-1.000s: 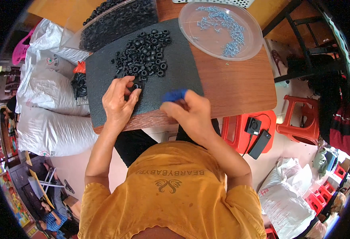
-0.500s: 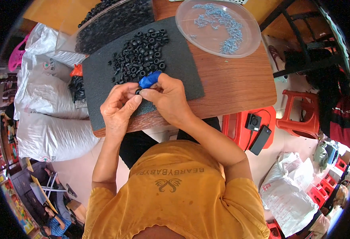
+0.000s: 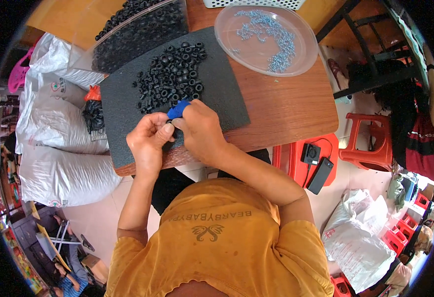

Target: The person assembles small components by picking small blue pins from a tray and pressing them into black rubber pieces by hand.

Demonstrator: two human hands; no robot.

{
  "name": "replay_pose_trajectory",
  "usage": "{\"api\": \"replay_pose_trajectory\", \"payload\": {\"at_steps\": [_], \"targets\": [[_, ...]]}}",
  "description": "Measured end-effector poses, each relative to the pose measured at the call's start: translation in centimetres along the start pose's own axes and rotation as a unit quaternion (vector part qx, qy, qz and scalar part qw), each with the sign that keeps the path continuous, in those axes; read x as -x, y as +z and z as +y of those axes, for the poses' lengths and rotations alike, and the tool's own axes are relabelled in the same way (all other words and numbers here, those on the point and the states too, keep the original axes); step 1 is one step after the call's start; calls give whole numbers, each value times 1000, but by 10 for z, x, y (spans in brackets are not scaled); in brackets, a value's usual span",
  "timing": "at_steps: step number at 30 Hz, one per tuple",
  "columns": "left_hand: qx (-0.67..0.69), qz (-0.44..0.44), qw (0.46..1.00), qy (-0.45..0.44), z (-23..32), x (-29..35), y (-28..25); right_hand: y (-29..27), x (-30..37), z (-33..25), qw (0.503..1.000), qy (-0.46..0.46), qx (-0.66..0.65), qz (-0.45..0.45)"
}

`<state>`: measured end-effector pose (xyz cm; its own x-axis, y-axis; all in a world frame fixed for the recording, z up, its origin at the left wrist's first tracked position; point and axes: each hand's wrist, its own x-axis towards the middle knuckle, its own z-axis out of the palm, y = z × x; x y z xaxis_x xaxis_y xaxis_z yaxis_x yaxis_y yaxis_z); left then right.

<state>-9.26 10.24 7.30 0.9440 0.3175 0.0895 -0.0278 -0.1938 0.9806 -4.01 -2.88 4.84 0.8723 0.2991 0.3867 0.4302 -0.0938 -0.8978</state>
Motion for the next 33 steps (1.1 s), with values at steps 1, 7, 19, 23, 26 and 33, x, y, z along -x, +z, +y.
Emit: {"api": "replay_pose_trajectory", "payload": {"at_steps": [1,7,19,23,26,33], "targets": [[-192,37,971,140,1,2,0,-2,-2,1,982,-138,131,18],[-42,23,998,31,-12,2,-16,-20,-21,4,973,-138,185,-5],[50,24,998,-24,-20,11,-13,-3,-20,17,912,-260,314,-37],[76,13,996,-34,-16,11,-9,-15,-22,10,931,-238,274,-29],[82,11,996,-39,-14,11,-8,-48,-38,14,916,-245,318,11],[92,9,994,-64,-13,9,-3,-131,-113,53,912,-86,402,3]]}}
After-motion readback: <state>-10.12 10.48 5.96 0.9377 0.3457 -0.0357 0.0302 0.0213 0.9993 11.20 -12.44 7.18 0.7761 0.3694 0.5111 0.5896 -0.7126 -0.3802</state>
